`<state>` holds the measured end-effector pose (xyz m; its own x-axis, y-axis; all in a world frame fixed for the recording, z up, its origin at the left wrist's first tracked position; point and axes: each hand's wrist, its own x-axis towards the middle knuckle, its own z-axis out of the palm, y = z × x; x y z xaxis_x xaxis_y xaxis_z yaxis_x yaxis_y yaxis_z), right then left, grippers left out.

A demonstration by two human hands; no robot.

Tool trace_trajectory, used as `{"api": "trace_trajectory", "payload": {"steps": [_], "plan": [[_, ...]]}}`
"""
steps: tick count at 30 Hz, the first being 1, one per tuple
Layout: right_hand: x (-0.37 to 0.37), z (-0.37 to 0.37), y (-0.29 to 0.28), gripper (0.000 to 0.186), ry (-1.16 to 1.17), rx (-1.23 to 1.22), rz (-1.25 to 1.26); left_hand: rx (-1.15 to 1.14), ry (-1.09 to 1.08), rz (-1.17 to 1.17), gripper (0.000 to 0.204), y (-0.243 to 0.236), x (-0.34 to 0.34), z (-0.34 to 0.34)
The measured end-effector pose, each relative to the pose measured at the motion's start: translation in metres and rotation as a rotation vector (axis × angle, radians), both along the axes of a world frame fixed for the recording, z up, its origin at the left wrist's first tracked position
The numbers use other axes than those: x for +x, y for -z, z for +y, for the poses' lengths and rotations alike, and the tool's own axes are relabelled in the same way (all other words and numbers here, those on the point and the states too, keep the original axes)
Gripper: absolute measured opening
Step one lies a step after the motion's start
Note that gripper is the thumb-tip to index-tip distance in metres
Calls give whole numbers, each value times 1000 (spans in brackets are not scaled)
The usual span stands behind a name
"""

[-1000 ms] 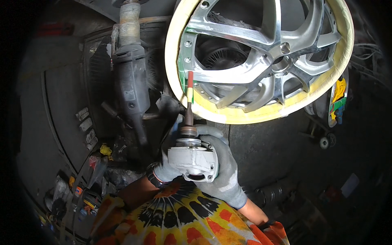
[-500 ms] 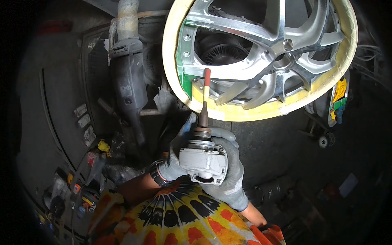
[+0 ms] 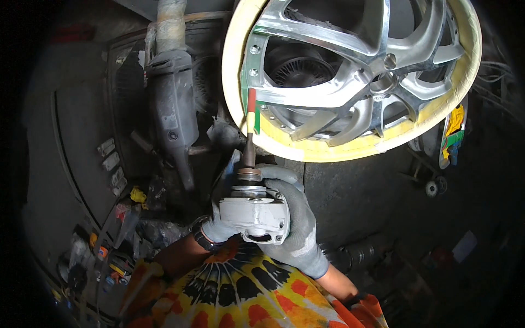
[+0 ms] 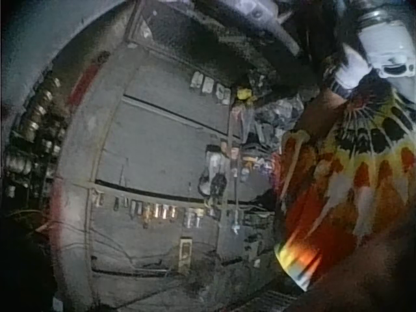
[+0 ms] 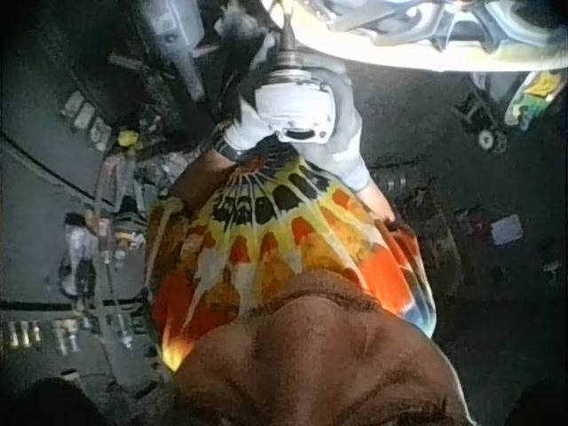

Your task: The person applies masking tape to the edge of a car rim and then uses a power grinder to smooth the inner spokes.

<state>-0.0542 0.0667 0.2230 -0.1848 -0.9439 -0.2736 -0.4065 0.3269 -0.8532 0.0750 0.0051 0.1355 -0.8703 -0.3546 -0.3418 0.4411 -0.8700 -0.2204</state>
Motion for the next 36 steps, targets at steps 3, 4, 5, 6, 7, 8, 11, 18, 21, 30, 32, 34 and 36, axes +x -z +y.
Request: {"api": "trace_trajectory", "payload": {"steps": [3, 4, 5, 6, 7, 8, 11, 18, 21, 30, 32, 34, 36], "plan": [[-2, -1, 3, 76, -15, -28, -20, 54, -5, 44, 101, 3, 0, -2], [-3, 1, 3, 77, -16, -26, -1, -45, 1, 40, 94, -1, -1, -4], [-4, 2, 3, 77, -18, -24, 17, -143, 5, 36, 87, -3, -1, -6], [-4, 3, 3, 77, -14, -22, 17, -141, 9, 36, 87, -2, -2, -7], [-4, 3, 2, 78, -1, -30, 18, -127, 17, 76, 83, -1, -3, -8], [-5, 3, 0, 80, 9, -39, 18, -115, 22, 116, 80, -1, -4, -8], [-11, 8, -2, 81, 30, -24, 37, -443, 380, -463, 62, 10, -4, 19], [-24, 19, -1, 79, 78, -83, 62, -259, 250, -236, 102, 12, -27, 25], [-31, 24, 1, 78, 97, -119, 83, -347, 361, -472, 101, 10, -36, 28], [-47, 29, -7, 75, 79, -86, 215, 268, 80, 44, 41, -6, -70, 13], [-49, 22, -7, 75, 82, -101, 241, -91, 152, -238, 62, -19, -72, 12], [-50, 24, -3, 75, 108, -122, 232, -368, 225, -458, 90, -17, -76, 11], [-49, 22, -3, 75, 66, -143, 252, -71, 130, -188, 91, 21, -79, 36]]}}
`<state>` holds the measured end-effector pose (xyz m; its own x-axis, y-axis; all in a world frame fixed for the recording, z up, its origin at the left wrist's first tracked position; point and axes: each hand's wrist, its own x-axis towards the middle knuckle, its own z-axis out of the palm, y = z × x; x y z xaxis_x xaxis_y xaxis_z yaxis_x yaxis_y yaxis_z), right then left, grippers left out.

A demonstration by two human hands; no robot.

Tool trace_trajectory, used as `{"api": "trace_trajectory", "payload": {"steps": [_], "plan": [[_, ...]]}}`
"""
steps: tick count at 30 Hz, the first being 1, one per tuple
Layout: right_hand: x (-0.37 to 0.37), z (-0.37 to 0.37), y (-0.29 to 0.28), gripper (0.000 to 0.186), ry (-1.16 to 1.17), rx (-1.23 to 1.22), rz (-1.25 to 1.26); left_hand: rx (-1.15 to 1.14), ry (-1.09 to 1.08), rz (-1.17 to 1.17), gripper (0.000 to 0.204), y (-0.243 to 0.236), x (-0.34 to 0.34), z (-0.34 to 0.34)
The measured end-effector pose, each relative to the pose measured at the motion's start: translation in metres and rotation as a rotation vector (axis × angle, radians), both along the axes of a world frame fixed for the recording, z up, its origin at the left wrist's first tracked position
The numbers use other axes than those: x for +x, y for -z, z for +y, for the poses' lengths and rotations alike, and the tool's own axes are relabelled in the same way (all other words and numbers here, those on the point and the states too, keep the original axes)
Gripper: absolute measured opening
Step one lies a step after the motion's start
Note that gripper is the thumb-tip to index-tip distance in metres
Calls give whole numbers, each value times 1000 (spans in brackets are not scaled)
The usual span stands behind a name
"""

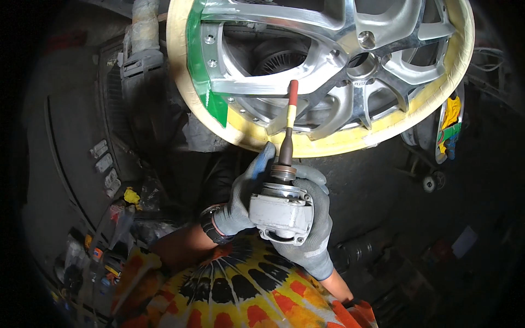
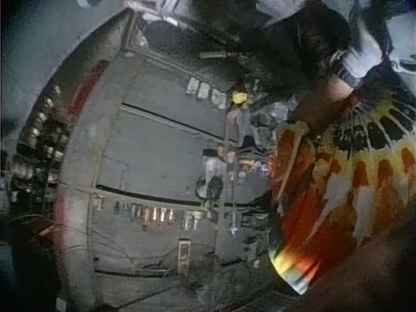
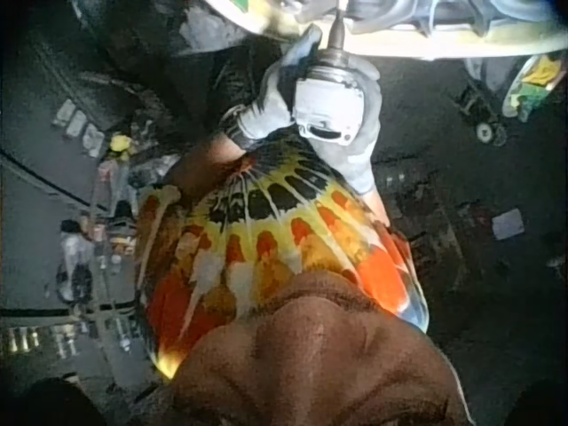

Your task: The person applies masking tape to the edge of a car rim and then uses a power grinder to smooth the inner spokes.

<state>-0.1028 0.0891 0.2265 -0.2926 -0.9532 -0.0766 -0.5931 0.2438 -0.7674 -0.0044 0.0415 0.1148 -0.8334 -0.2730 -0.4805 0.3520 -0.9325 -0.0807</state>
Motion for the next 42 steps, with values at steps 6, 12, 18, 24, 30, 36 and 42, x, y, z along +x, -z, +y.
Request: {"api": "trace_trajectory", "payload": {"steps": [6, 12, 18, 24, 30, 36, 42], "plan": [[10, 4, 2, 77, -7, 43, -42, 245, -107, 234, 82, 3, 17, -3], [23, -3, 5, 79, -60, 40, -166, 154, -137, 225, 70, 3, 45, -7], [33, -19, 11, 80, -106, 42, -240, 146, -189, 426, 58, -14, 67, -35], [36, -24, 13, 79, -142, 45, -274, -36, -139, 158, 61, -14, 77, -29], [32, -14, 7, 78, -74, 72, -261, -311, -11, -219, 67, -21, 65, -20], [18, -3, 2, 77, -58, 23, -128, 348, -146, 543, 59, -5, 39, -15], [12, -4, -3, 76, -41, 8, 35, 237, -147, 275, 61, -10, 20, -7]]}}
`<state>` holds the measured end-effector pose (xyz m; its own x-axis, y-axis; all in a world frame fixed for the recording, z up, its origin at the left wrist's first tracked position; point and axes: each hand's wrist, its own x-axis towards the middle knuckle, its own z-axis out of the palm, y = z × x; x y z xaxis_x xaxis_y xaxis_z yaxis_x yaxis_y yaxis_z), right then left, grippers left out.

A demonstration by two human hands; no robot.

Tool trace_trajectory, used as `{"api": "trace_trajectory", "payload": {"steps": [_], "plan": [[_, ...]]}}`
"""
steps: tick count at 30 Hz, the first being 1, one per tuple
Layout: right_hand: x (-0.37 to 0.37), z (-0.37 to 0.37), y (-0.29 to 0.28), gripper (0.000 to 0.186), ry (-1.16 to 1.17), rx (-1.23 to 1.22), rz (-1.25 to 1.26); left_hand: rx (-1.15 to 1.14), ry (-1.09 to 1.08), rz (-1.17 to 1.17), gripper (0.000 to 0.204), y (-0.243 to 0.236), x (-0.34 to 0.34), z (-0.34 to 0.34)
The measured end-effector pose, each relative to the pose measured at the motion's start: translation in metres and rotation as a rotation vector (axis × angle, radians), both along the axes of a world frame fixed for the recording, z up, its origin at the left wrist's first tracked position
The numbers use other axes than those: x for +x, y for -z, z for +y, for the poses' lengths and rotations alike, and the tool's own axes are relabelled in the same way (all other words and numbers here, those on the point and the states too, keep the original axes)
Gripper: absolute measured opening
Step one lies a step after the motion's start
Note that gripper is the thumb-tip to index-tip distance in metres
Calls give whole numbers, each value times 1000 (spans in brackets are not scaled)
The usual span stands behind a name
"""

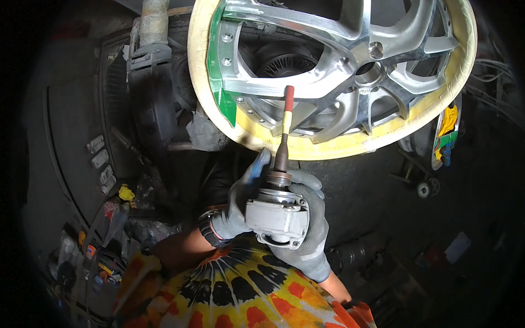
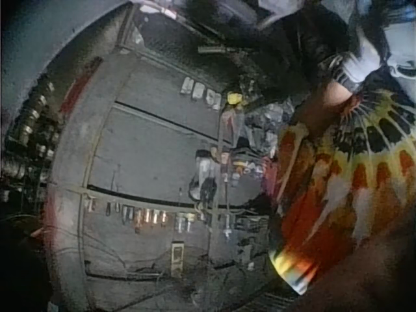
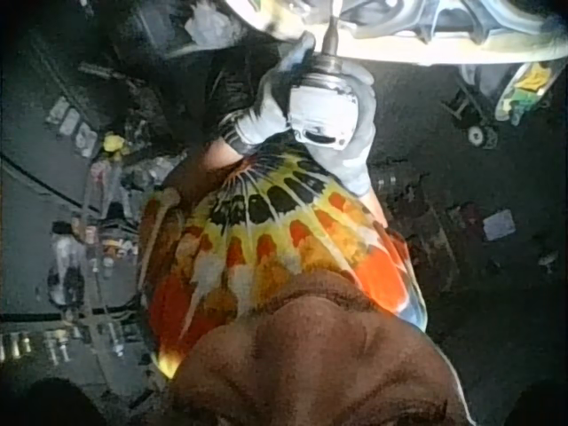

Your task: The person applies masking tape to the edge of a car rim and then uses a power grinder to smooth the inner spokes.

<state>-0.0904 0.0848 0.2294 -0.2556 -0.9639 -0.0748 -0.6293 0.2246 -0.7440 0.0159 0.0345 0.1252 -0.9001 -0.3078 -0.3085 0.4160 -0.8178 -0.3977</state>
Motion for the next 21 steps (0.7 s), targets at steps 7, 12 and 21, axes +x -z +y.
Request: {"api": "trace_trajectory", "payload": {"steps": [7, 12, 21], "plan": [[7, 5, 6, 78, -2, 53, -164, -74, -6, -83, 64, 10, 19, 6], [18, -13, 10, 76, -111, 30, -164, -286, 69, -319, 66, 24, 40, 16], [26, -13, 13, 78, -70, 158, -270, -52, -76, 30, 106, 6, 55, -15]]}}
